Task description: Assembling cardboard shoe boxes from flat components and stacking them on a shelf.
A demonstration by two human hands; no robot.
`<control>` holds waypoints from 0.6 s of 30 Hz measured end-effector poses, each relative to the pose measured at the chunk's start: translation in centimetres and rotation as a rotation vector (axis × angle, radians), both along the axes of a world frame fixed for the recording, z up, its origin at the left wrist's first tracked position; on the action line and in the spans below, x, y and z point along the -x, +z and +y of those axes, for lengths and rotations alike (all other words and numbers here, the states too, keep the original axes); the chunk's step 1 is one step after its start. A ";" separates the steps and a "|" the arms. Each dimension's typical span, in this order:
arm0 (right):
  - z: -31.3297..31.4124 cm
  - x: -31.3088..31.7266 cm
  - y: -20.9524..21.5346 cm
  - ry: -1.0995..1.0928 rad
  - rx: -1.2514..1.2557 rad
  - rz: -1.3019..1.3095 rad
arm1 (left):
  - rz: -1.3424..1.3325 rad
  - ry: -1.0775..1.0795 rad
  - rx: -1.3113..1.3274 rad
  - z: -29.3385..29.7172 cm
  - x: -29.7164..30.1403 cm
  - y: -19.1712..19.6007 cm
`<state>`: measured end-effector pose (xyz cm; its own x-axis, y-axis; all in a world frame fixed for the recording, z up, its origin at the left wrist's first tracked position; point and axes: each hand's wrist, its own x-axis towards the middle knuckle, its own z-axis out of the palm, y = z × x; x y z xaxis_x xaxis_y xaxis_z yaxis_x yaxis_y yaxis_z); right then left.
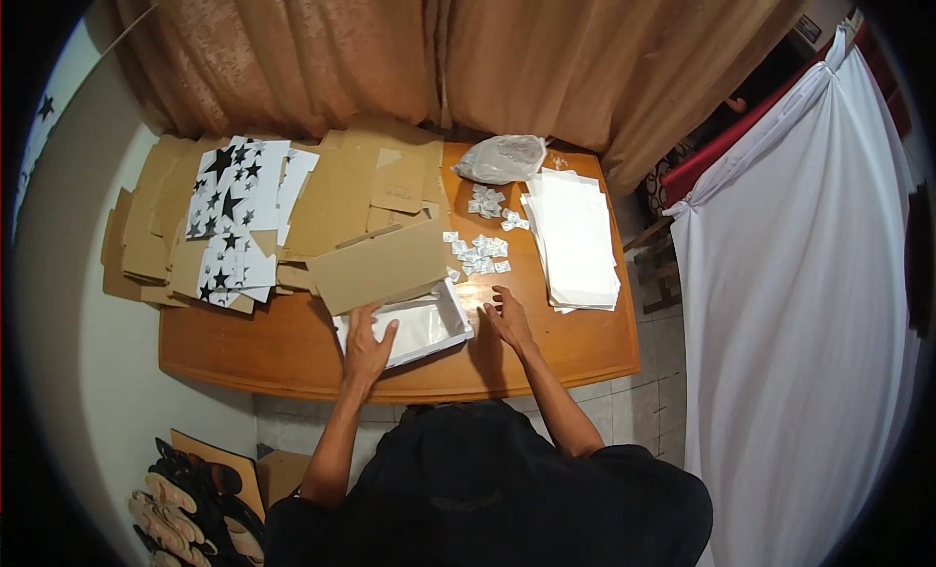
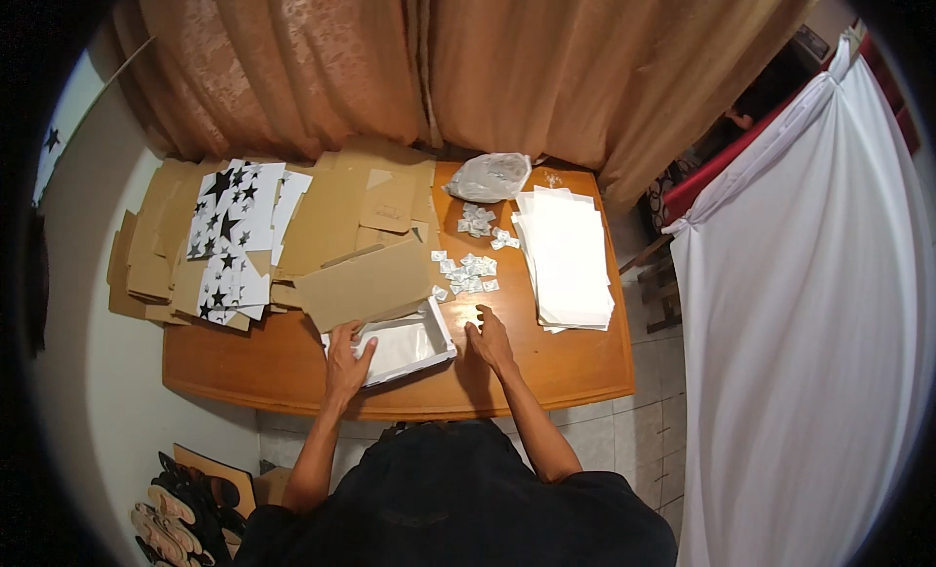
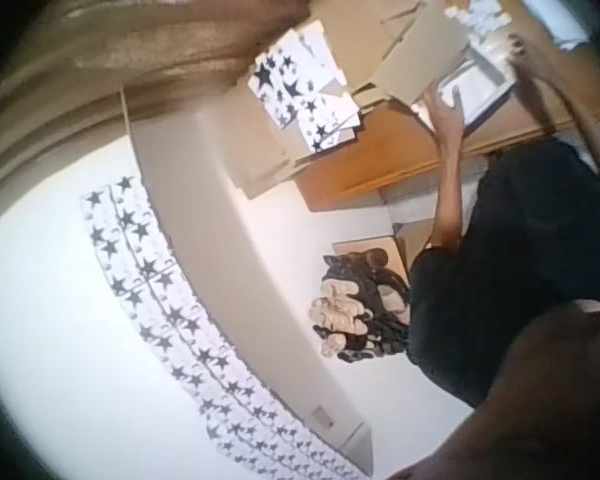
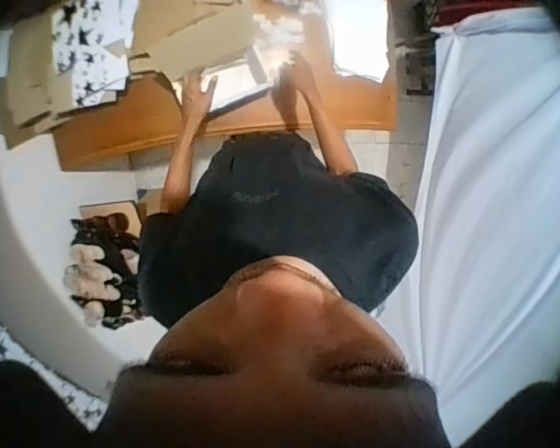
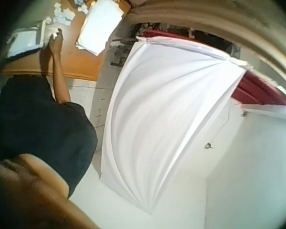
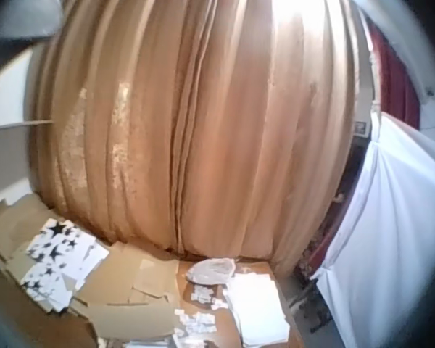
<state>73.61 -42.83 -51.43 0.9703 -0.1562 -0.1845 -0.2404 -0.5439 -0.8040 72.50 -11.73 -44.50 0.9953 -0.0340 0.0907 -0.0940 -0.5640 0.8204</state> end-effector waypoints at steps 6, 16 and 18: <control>-5.2 -1.1 0.5 -0.005 0.019 0.027 | 0.112 -0.202 0.137 -9.3 -4.1 -0.4; -10.9 -5.4 -2.9 0.089 0.032 0.037 | 0.236 -0.320 -0.021 -21.2 -10.4 -6.6; -11.6 -6.6 -3.9 0.146 0.088 0.005 | 0.391 -0.302 -0.044 -23.4 -11.4 -8.1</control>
<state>80.25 -54.43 -55.33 0.9830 -0.0289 -0.1816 -0.1575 -0.6414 -0.7509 83.89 -35.14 -52.65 0.8998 -0.3211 -0.2953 0.0516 -0.5939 0.8029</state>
